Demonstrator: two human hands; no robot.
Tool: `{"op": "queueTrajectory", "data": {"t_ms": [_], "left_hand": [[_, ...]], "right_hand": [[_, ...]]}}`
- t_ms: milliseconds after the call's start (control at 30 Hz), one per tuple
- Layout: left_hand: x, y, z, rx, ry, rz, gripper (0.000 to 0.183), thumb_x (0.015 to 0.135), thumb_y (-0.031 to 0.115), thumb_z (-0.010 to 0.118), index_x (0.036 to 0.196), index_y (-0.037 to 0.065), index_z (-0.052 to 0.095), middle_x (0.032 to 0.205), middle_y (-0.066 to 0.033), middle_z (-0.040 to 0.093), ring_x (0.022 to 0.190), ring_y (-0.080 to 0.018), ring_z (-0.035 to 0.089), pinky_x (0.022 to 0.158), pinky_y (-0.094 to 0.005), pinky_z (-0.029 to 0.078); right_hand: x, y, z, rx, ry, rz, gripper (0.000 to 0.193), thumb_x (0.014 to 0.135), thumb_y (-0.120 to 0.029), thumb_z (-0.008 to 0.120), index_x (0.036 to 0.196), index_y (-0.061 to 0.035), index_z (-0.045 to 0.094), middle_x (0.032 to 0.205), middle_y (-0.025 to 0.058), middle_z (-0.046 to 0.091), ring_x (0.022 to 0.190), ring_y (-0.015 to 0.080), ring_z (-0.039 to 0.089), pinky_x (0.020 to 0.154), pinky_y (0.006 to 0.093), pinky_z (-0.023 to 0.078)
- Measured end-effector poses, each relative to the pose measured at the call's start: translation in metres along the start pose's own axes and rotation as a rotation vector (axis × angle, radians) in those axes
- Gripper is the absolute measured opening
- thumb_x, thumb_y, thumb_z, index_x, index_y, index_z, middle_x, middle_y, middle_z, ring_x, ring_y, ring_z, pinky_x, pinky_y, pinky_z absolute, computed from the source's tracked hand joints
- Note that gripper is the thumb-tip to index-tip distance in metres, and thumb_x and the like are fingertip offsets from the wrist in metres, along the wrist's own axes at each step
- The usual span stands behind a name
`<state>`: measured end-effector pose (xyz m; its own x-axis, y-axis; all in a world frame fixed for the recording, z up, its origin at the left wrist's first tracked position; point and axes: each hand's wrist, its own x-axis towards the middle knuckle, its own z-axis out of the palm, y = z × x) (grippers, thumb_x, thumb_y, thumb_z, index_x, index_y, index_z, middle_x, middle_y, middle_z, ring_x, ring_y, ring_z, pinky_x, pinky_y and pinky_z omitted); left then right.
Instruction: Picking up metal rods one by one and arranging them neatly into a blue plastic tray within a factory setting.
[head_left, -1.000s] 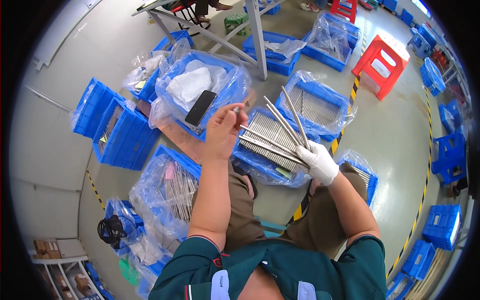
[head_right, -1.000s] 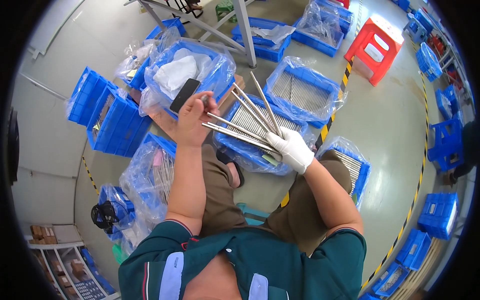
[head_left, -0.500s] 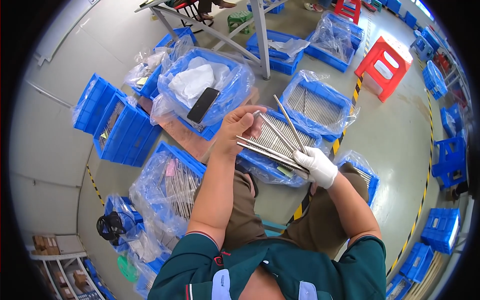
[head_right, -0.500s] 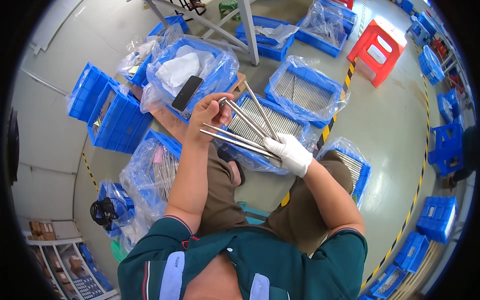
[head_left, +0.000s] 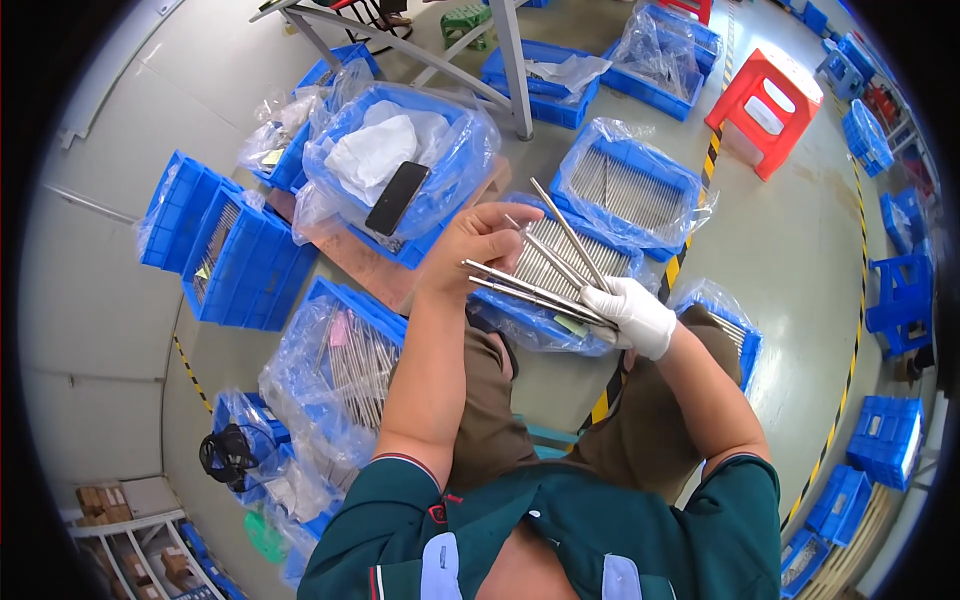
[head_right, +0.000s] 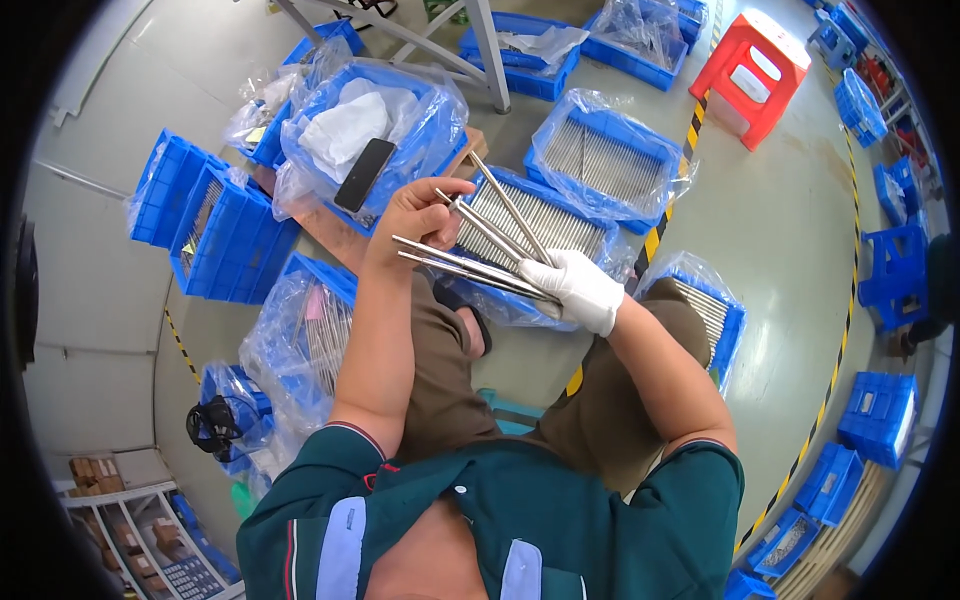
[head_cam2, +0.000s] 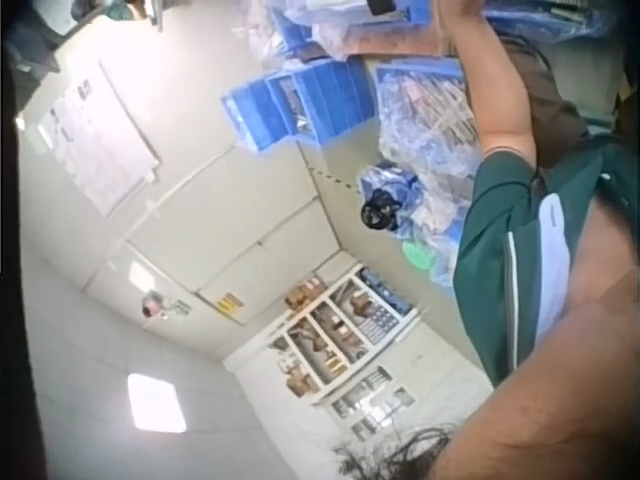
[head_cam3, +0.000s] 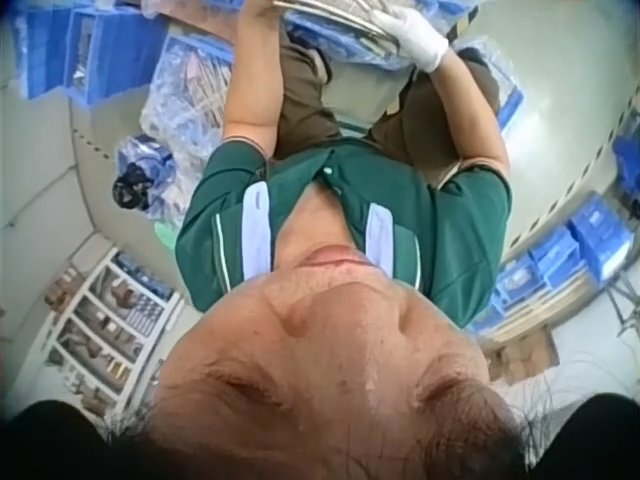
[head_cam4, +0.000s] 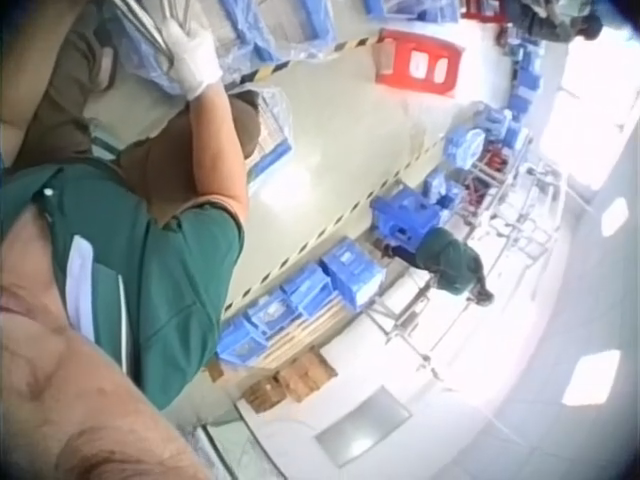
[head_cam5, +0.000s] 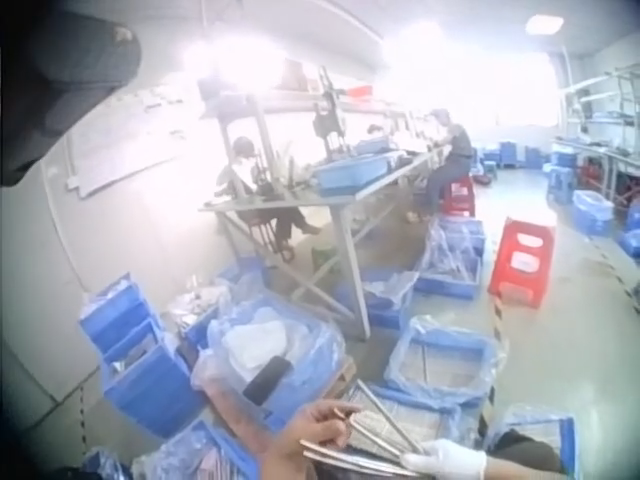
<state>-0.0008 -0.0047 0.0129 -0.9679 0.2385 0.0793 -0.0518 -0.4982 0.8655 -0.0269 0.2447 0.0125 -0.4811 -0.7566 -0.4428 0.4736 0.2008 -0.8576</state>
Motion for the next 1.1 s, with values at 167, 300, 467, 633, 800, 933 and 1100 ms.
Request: {"op": "queueTrajectory", "data": {"t_ms": [167,300,467,633,800,933,1100], "left_hand": [[-0.001,-0.004,-0.009,0.054,-0.006,-0.001,0.039,0.081,0.015,0.068,0.112,-0.005,0.056,0.059,-0.0030,0.054,0.048,-0.0072,0.049,0.043,-0.0181,0.038],[-0.005,-0.005,-0.004,0.145,0.047,0.044,0.025,0.084,0.013,0.062,0.105,0.000,0.061,0.056,-0.0022,0.055,0.044,-0.0050,0.046,0.040,-0.0179,0.032],[-0.010,0.002,0.001,0.107,-0.001,-0.023,0.029,0.083,0.008,0.062,0.110,-0.001,0.059,0.060,-0.0032,0.056,0.048,-0.0057,0.048,0.043,-0.0181,0.034],[-0.005,-0.006,0.017,0.114,-0.055,-0.210,0.036,0.081,0.005,0.065,0.115,-0.003,0.058,0.074,-0.0008,0.060,0.059,-0.0044,0.052,0.051,-0.0180,0.039],[-0.006,-0.012,0.022,0.040,-0.014,-0.160,0.034,0.081,0.005,0.066,0.112,-0.003,0.058,0.074,0.0011,0.058,0.061,-0.0021,0.051,0.051,-0.0154,0.039],[-0.004,-0.017,0.022,0.096,0.044,-0.017,0.026,0.084,0.006,0.061,0.108,-0.003,0.058,0.065,0.0046,0.051,0.054,-0.0004,0.044,0.046,-0.0160,0.034],[-0.017,0.017,-0.008,-0.014,0.299,0.341,0.033,0.089,0.022,0.058,0.109,-0.004,0.055,0.055,0.0008,0.044,0.045,-0.0043,0.037,0.041,-0.0180,0.027]], "right_hand": [[0.002,0.005,-0.001,-0.059,0.041,-0.040,0.032,0.089,-0.036,0.056,0.078,-0.0073,0.052,0.053,-0.0009,0.044,0.044,0.0062,0.037,0.040,0.0218,0.028],[0.005,0.008,0.003,-0.006,0.054,-0.083,0.030,0.089,-0.033,0.058,0.079,-0.0060,0.052,0.055,-0.0006,0.044,0.044,0.0063,0.037,0.041,0.0222,0.028],[0.001,-0.001,0.008,0.072,-0.003,-0.007,0.029,0.089,-0.031,0.059,0.078,-0.0052,0.053,0.055,-0.0003,0.044,0.044,0.0069,0.037,0.041,0.0227,0.028],[0.004,0.006,0.002,0.050,0.000,-0.048,0.029,0.088,-0.031,0.059,0.078,-0.0054,0.053,0.056,-0.0007,0.044,0.044,0.0068,0.037,0.041,0.0230,0.027],[-0.003,-0.010,0.011,0.095,-0.009,-0.034,0.030,0.089,-0.034,0.058,0.076,-0.0073,0.051,0.054,-0.0012,0.042,0.043,0.0066,0.036,0.040,0.0225,0.026],[-0.002,-0.005,-0.001,0.036,-0.040,0.015,0.030,0.088,-0.034,0.059,0.076,-0.0078,0.051,0.054,-0.0014,0.042,0.043,0.0066,0.036,0.040,0.0222,0.026],[-0.007,-0.003,0.001,0.022,-0.072,0.029,0.030,0.089,-0.035,0.057,0.077,-0.0084,0.050,0.053,-0.0012,0.041,0.043,0.0065,0.036,0.039,0.0217,0.025]]}}
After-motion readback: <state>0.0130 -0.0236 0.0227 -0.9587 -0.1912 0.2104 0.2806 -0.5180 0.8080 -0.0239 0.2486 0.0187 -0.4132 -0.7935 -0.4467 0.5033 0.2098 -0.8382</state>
